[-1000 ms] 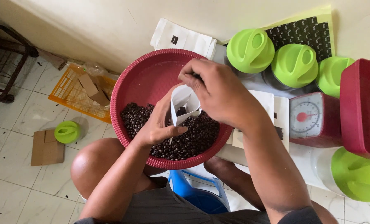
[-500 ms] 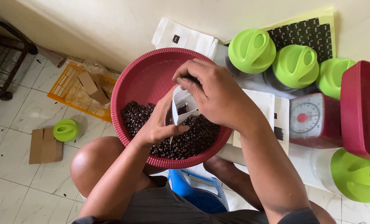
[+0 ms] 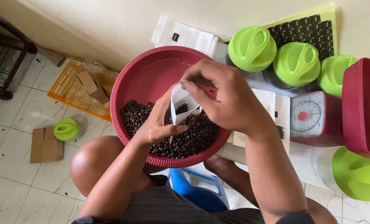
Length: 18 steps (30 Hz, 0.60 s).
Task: A person is manually scooping roasted coffee beans from a large tray into small white pouches using a spoon and their hands.
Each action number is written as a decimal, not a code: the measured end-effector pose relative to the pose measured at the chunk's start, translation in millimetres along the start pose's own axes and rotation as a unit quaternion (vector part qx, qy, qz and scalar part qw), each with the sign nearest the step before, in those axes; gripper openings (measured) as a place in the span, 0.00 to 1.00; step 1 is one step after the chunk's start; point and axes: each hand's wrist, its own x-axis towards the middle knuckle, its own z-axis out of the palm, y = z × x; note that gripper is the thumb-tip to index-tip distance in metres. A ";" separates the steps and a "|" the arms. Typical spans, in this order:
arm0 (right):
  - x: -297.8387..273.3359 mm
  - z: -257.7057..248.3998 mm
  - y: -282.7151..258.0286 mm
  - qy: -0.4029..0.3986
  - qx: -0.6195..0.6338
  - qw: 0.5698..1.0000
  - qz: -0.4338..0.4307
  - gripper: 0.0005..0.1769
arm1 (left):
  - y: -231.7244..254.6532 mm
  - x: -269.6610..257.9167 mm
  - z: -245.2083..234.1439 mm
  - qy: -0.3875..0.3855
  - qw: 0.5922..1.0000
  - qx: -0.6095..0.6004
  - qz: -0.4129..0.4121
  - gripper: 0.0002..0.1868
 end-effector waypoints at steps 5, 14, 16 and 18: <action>-25.9 7.7 23.4 0.126 0.083 0.988 0.034 0.06 | -1.4 1.2 -1.2 0.040 0.997 -0.070 0.001 0.54; -83.8 85.4 87.8 0.091 0.195 0.951 0.221 0.24 | -51.3 -28.5 -10.6 0.188 0.869 -0.454 0.049 0.38; -85.1 98.8 83.3 0.100 0.233 0.944 0.210 0.18 | -52.3 -27.0 -10.5 0.227 0.852 -0.468 0.050 0.32; -83.7 105.0 83.3 0.190 0.185 0.950 0.164 0.18 | -68.2 -25.8 -9.0 0.248 0.863 -0.440 -0.020 0.37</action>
